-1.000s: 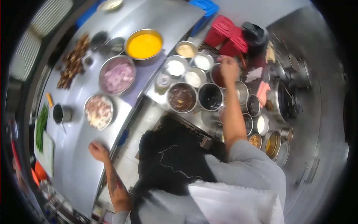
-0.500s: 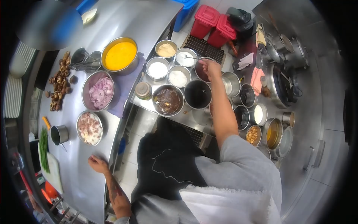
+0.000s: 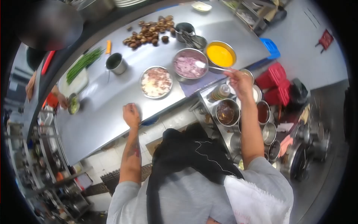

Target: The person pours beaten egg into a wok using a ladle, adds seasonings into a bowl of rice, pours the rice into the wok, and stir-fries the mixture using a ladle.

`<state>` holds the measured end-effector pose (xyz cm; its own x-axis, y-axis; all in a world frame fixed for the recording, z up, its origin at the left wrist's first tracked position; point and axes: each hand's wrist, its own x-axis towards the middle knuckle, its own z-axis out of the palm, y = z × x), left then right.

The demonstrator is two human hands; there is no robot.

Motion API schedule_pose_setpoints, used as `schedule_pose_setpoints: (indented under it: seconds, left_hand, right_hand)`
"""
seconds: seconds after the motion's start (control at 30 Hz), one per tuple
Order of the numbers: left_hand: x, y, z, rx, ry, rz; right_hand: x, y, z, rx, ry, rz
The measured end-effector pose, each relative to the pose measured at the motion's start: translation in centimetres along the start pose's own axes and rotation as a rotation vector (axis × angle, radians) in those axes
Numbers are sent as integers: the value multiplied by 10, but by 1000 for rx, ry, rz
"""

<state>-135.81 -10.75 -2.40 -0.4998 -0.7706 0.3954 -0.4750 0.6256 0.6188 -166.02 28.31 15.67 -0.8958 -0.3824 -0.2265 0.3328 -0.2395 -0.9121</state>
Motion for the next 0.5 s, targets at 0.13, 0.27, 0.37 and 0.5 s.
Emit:
schedule_pose_setpoints:
  seconds: [0.13, 0.27, 0.37, 0.5]
  left_hand:
    - [-1, -3, -5, -38, -26, -24]
    - [4, -6, -6, -39, -26, -28]
    - [-1, -12, -8, -46, -4, 0]
    - [-3, -32, 6, -117, -72, -12]
  right_hand:
    - [11, 39, 108, -290, -85, -92]
    - [10, 20, 144, -1075, 26, -684]
    - [-23, -53, 122, -857, 178, -608]
    - [-28, -90, 6, -788, 504, -696]
